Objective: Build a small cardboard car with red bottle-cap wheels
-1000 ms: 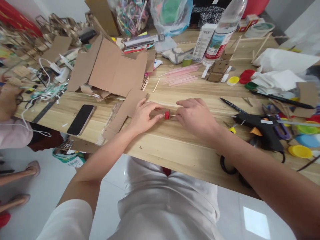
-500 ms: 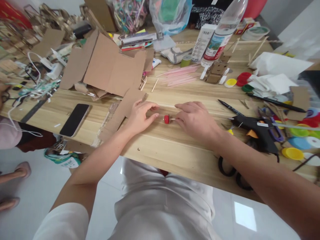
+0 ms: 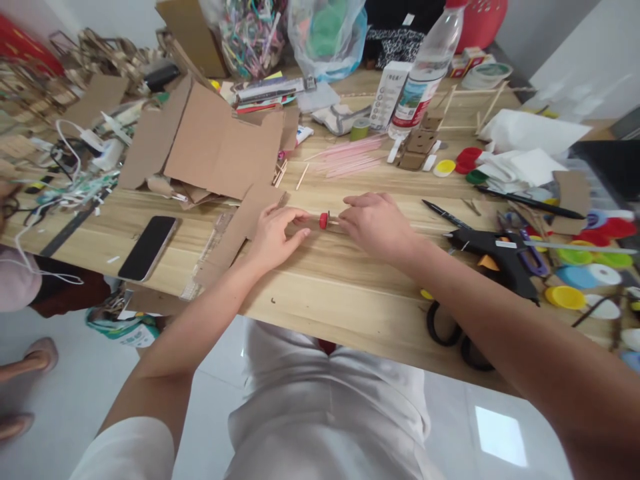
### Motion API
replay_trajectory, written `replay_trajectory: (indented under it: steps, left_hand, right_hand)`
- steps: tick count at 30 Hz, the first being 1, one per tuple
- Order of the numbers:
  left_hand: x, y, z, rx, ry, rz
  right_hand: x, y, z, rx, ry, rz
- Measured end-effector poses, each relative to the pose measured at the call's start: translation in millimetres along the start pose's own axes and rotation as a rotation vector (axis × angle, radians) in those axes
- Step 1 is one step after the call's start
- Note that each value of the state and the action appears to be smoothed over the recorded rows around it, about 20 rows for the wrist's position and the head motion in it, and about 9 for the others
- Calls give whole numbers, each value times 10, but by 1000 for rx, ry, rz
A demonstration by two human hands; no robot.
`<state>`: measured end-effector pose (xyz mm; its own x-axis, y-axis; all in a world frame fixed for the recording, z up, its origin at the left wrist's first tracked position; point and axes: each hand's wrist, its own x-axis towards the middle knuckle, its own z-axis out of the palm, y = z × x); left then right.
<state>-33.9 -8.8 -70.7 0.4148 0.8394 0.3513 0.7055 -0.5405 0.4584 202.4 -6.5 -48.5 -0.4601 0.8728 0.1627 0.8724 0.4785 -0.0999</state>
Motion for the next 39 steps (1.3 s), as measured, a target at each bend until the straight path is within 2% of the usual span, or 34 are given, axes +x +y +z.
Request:
replay_trajectory:
  steps: [4, 8, 11, 14, 18, 22, 25, 29, 34, 39]
  left_hand:
    - [68, 175, -21, 93, -8, 114]
    - [198, 438, 118, 219, -133, 238]
    - [221, 548, 234, 309, -228, 250]
    - [114, 561, 253, 375, -274, 238]
    - [-118, 539, 193, 420, -239, 294]
    - [-195, 537, 193, 470, -117, 376]
    - [-97, 537, 235, 471, -49, 400]
    - [116, 528, 294, 414, -24, 362]
    - [344, 520, 330, 345, -40, 290]
    - [410, 512, 299, 256, -69, 233]
  right_hand:
    - [-195, 132, -111, 110, 93, 33]
    - [-526, 258, -261, 173, 194, 31]
    - [-800, 257, -359, 170, 235, 28]
    - [-1078, 197, -432, 172, 305, 22]
    - [-1387, 158, -464, 148, 352, 76]
    - [-1543, 219, -405, 117, 438, 51]
    - [-1578, 259, -364, 132, 468, 55]
    - [-1624, 258, -372, 170, 471, 111]
    - [-1755, 288, -423, 172, 496, 202]
    - [-1949, 372, -483, 141, 559, 344]
